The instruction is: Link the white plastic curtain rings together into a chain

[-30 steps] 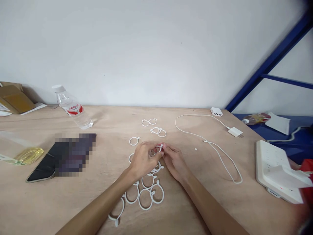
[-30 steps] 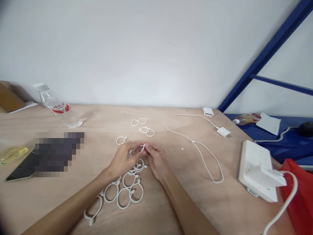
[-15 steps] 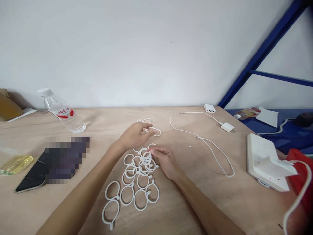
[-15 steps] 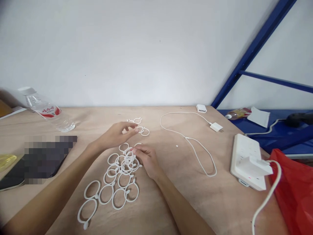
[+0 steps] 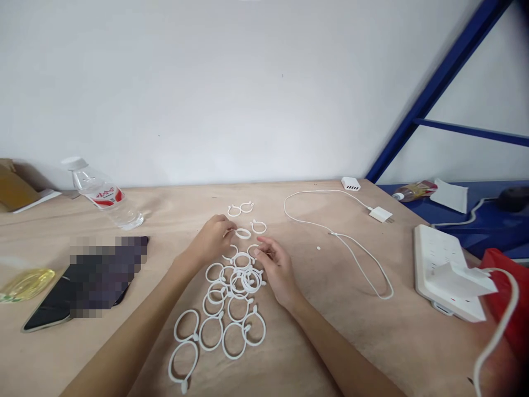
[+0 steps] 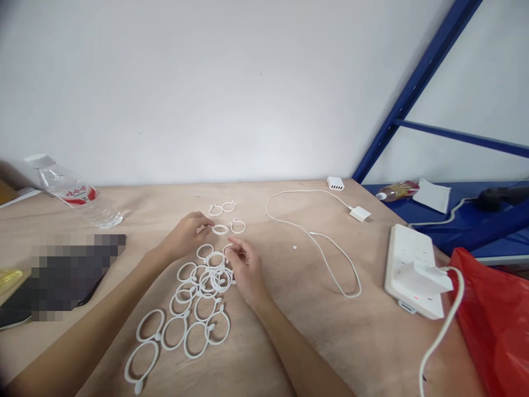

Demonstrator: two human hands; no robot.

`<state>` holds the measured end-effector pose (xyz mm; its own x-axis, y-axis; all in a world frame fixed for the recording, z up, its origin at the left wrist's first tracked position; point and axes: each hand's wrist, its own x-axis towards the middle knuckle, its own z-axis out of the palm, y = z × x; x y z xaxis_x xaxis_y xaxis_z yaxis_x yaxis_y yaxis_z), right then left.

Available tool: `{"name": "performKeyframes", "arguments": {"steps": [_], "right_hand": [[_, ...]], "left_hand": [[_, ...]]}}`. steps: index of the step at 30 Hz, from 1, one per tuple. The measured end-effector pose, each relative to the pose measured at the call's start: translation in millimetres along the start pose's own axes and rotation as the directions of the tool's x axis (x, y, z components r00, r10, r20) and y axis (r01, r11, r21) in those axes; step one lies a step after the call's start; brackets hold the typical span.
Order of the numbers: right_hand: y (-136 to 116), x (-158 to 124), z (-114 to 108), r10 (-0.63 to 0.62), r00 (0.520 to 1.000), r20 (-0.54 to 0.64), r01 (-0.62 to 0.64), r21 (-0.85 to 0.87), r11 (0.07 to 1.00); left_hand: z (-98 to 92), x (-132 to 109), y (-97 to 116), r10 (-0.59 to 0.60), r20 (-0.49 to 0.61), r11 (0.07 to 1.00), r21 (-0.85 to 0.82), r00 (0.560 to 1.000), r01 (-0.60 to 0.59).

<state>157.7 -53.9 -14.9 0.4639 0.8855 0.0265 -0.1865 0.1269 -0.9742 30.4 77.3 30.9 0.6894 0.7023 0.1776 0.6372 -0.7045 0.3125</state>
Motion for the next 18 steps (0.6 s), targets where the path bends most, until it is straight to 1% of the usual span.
{"name": "performKeyframes", "arguments": {"steps": [2, 4, 6, 8, 10, 12, 13, 15, 16, 18], "right_hand": [[1.0, -0.7, 0.7, -0.034, 0.999, 0.009, 0.034, -0.018, 0.999], [1.8, -2.2, 1.1, -0.068, 0.996, 0.06, 0.073, -0.078, 0.994], [2.0, -4.2, 1.4, -0.112, 0.989, 0.099, 0.128, -0.18, 0.975], [1.3, -6.2, 1.6, -0.166, 0.98, 0.114, 0.192, -0.282, 0.94], [0.2, -7.4, 1.5, -0.202, 0.972, 0.124, 0.232, -0.336, 0.913], [-0.7, -7.5, 1.1, -0.193, 0.975, 0.113, 0.219, -0.323, 0.921], [-1.0, -7.2, 0.7, -0.175, 0.98, 0.098, 0.196, -0.303, 0.932], [-1.3, -6.2, -0.1, -0.132, 0.989, 0.066, 0.145, -0.252, 0.957], [-1.4, -5.9, -0.5, -0.115, 0.992, 0.055, 0.125, -0.228, 0.966], [-1.6, -5.7, -1.0, -0.095, 0.994, 0.055, 0.104, -0.195, 0.975]], "left_hand": [[-9.2, -18.4, 7.2, 0.079, -0.013, 0.997, -0.016, 0.997, -0.079], [-15.1, -34.7, 17.1, 0.149, -0.027, 0.988, -0.03, 0.988, -0.15], [-17.7, -46.1, 26.5, 0.162, -0.051, 0.984, -0.061, 0.985, -0.165], [-16.3, -51.6, 32.7, 0.123, -0.098, 0.98, -0.143, 0.988, -0.136], [-10.3, -52.7, 35.8, 0.059, -0.147, 0.958, -0.271, 0.987, -0.097], [-0.6, -52.2, 37.6, -0.055, -0.18, 0.91, -0.413, 0.982, -0.025], [4.7, -52.3, 38.6, -0.122, -0.178, 0.878, -0.477, 0.976, 0.022], [14.2, -53.3, 41.4, -0.214, -0.125, 0.809, -0.579, 0.969, 0.104], [17.5, -54.2, 42.9, -0.223, -0.081, 0.779, -0.614, 0.971, 0.128], [20.7, -55.7, 45.0, -0.194, -0.007, 0.735, -0.663, 0.981, 0.141]]}}
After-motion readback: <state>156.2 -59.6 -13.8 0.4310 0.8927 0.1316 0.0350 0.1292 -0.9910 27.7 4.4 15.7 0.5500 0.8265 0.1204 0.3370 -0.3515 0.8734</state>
